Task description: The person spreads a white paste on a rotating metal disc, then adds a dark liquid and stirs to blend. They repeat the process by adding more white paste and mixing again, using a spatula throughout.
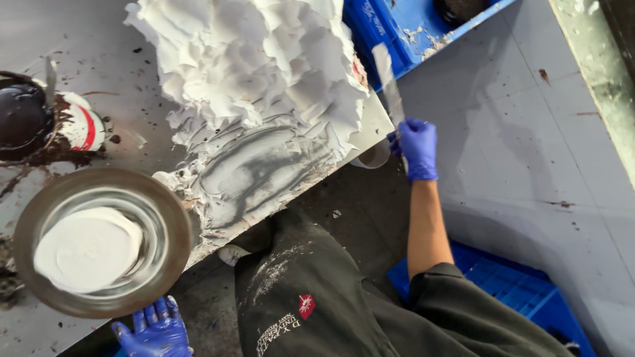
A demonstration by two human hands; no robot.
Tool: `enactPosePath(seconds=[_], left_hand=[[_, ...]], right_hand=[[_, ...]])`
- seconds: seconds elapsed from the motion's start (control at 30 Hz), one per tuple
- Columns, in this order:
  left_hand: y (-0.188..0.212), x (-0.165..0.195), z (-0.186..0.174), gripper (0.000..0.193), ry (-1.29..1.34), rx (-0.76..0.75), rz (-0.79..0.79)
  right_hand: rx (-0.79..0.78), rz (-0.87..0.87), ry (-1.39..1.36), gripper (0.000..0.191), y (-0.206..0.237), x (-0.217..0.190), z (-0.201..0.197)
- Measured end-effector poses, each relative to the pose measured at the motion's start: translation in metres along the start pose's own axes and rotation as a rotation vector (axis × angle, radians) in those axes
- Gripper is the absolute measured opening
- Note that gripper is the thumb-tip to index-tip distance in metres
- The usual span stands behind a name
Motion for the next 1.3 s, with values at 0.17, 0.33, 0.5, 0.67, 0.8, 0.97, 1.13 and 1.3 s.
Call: enactPosePath(seconds=[0.17,0.33,0.5,0.67,0.8,0.97,1.13,1.3], left_hand=[[0.013,0.009,0.023,0.089,-0.081,0.06,-0.011],[0.027,0.005,0.043,0.09,-0.099,0.014,0.011],[0.035,0.002,0.045,0.085,-0.081,-0.032,0.015],[0.041,0.002,0.042,0.076,-0.043,-0.065,0.015],[0.044,0.001,0.042,0.072,-0.03,-0.074,-0.003],[0.046,0.002,0.042,0.071,-0.023,-0.073,0.019],[0.045,0.004,0.046,0.07,-0.012,-0.08,-0.004],[0.042,0.005,0.048,0.075,-0.016,-0.065,-0.009]], right_hand=[[-0.131,0.099,0.005,0.024,0.013,0.018,0.004],[-0.076,0.127,-0.019,0.024,0.014,0.02,0.011],[-0.055,0.122,0.01,0.025,0.019,0.022,0.017],[-0.16,0.156,-0.127,0.02,0.014,0.022,0.021],[-0.225,0.192,-0.27,0.019,0.013,0.026,0.03],[-0.346,0.261,-0.449,0.023,0.027,0.034,0.047],[-0.299,0.246,-0.358,0.023,0.052,0.032,0.046],[-0.241,0.152,-0.296,0.018,0.071,0.018,0.008]])
Point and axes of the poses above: each hand's wrist, its own y-axis away from the middle knuckle, its own z-axis out of the palm, x = y × z, the point moved 1 cm from there along -y, towards the middle knuckle, and after that the axes turned 10 degrees about z, right-handed, at the moved point
